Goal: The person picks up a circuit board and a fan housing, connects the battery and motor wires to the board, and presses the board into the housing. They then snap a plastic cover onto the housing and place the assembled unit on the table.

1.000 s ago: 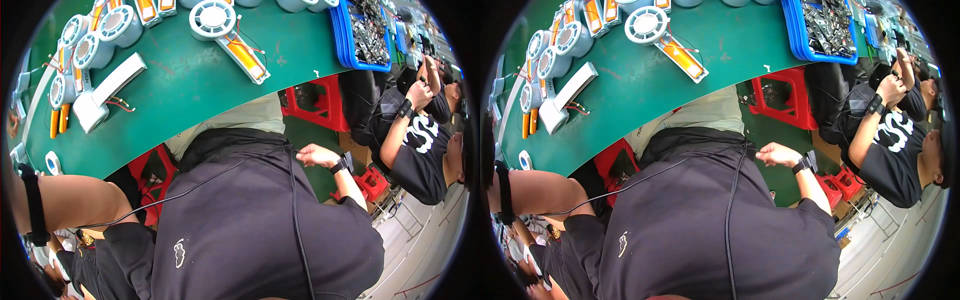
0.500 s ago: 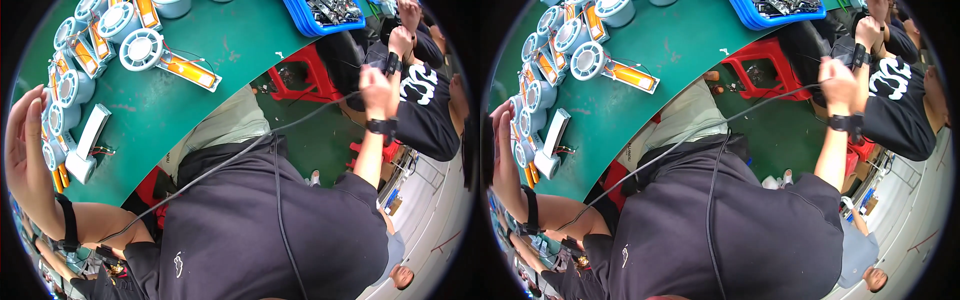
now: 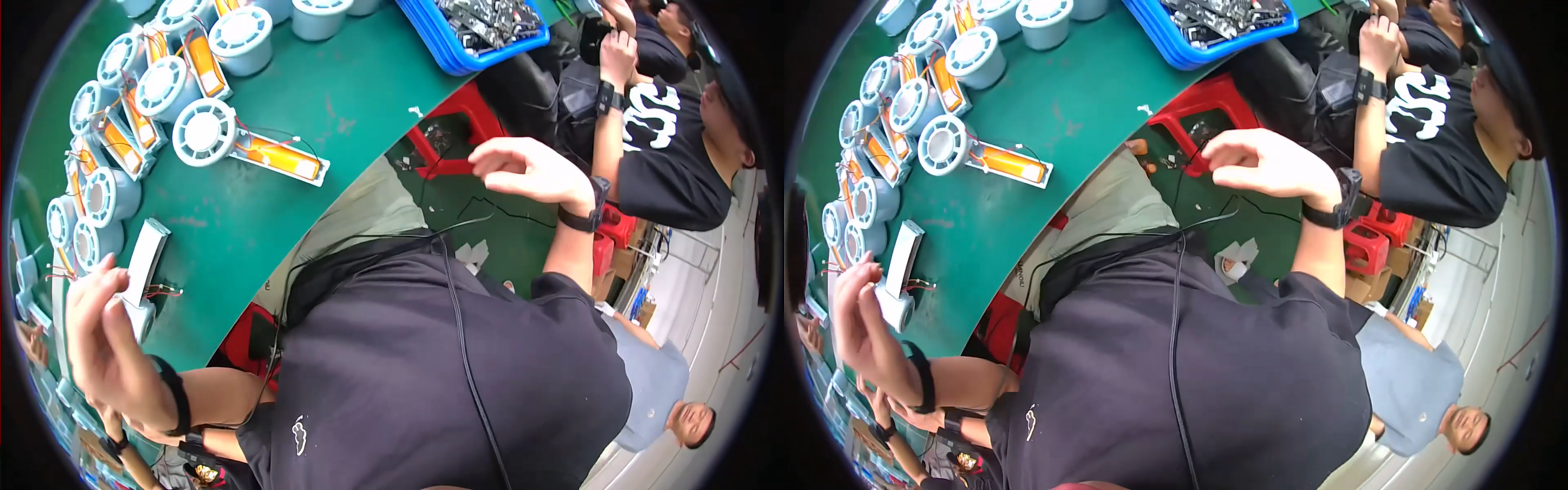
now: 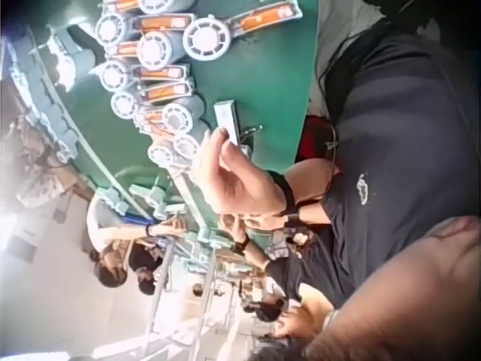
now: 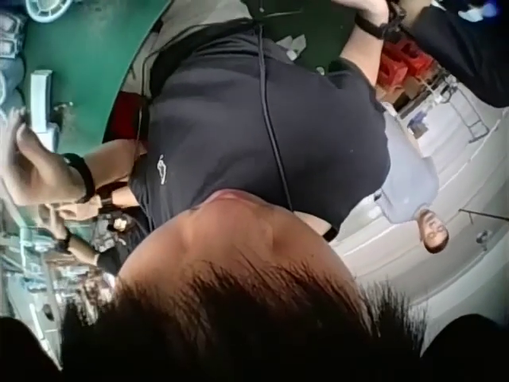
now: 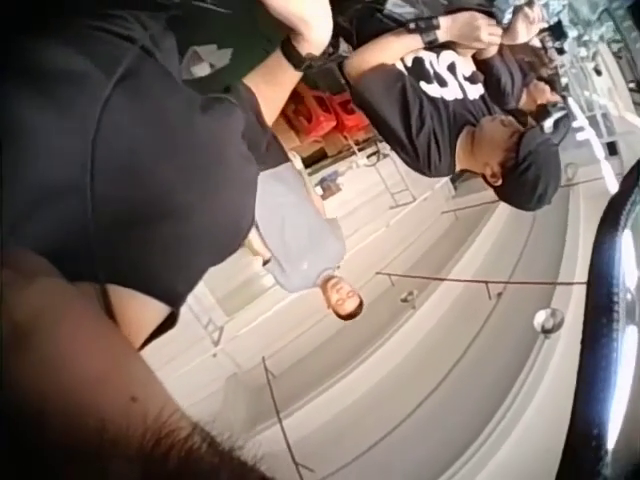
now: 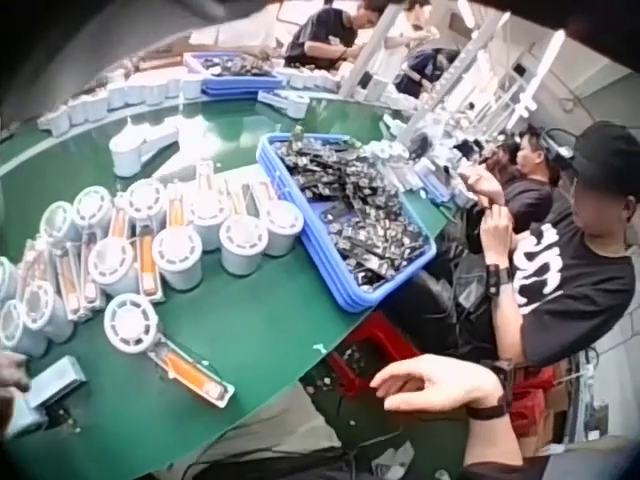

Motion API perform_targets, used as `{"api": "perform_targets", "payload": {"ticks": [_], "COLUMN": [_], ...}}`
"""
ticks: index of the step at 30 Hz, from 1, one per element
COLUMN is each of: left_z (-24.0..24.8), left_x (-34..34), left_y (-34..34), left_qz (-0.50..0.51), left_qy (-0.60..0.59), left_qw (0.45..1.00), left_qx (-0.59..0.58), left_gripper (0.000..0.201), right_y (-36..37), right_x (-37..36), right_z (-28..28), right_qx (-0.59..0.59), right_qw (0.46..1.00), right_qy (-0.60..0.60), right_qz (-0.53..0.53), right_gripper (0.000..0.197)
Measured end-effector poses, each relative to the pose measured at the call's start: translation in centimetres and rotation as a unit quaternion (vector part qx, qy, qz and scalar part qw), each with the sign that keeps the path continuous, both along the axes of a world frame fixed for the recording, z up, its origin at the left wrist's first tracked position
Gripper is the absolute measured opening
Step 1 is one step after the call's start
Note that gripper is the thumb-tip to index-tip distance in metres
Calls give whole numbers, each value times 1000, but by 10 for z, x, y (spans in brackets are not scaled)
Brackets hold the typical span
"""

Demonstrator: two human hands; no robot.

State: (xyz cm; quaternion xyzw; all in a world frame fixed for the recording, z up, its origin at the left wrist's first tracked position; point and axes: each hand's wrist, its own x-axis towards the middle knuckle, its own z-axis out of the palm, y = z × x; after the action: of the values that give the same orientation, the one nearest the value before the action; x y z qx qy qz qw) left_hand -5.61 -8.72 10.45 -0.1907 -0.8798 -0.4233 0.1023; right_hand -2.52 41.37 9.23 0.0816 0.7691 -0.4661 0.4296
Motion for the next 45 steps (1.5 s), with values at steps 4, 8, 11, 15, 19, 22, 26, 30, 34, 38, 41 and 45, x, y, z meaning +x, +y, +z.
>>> {"api": "perform_targets", "payload": {"ticks": [4,8,11,15,19,22,26,30,34,38,41,45], "left_z": [-19,-39,-55,-66,-65,-65,-69,-66,-63,-52,-52,-66], "left_x": [3,9,16,21,19,15,11,12,16,10,13,32], "left_y": [24,65,86,117,125,129,125,116,106,107,130,128], "left_qz": [68,95,116,116,116,41,1,27,51,51,31,-11], "left_qy": [-54,-10,-83,-133,-186,-133,-116,-119,-88,42,65,48], "left_qw": [995,995,988,977,970,987,990,990,992,995,991,991], "left_qx": [49,-9,64,117,108,84,74,74,75,81,111,125], "left_gripper": [15,13,10,10,10,11,13,12,15,29,38,45], "right_y": [-33,-45,-67,-77,-36,-2,9,5,-25,-80,-142,-166], "right_x": [-32,-66,-95,-120,-160,-165,-165,-161,-143,-101,-76,-60], "right_z": [0,-5,-11,-14,-11,-19,-17,-11,16,19,-1,-18], "right_qx": [65,-45,-4,38,165,306,303,279,244,-40,-181,-268], "right_qw": [967,914,901,860,833,758,772,781,727,747,812,845], "right_qy": [246,399,434,507,514,574,551,559,619,646,553,452], "right_qz": [-35,52,22,-32,-119,49,96,11,-174,-153,41,100], "right_gripper": [24,19,15,18,22,24,26,26,25,33,37,41]}}
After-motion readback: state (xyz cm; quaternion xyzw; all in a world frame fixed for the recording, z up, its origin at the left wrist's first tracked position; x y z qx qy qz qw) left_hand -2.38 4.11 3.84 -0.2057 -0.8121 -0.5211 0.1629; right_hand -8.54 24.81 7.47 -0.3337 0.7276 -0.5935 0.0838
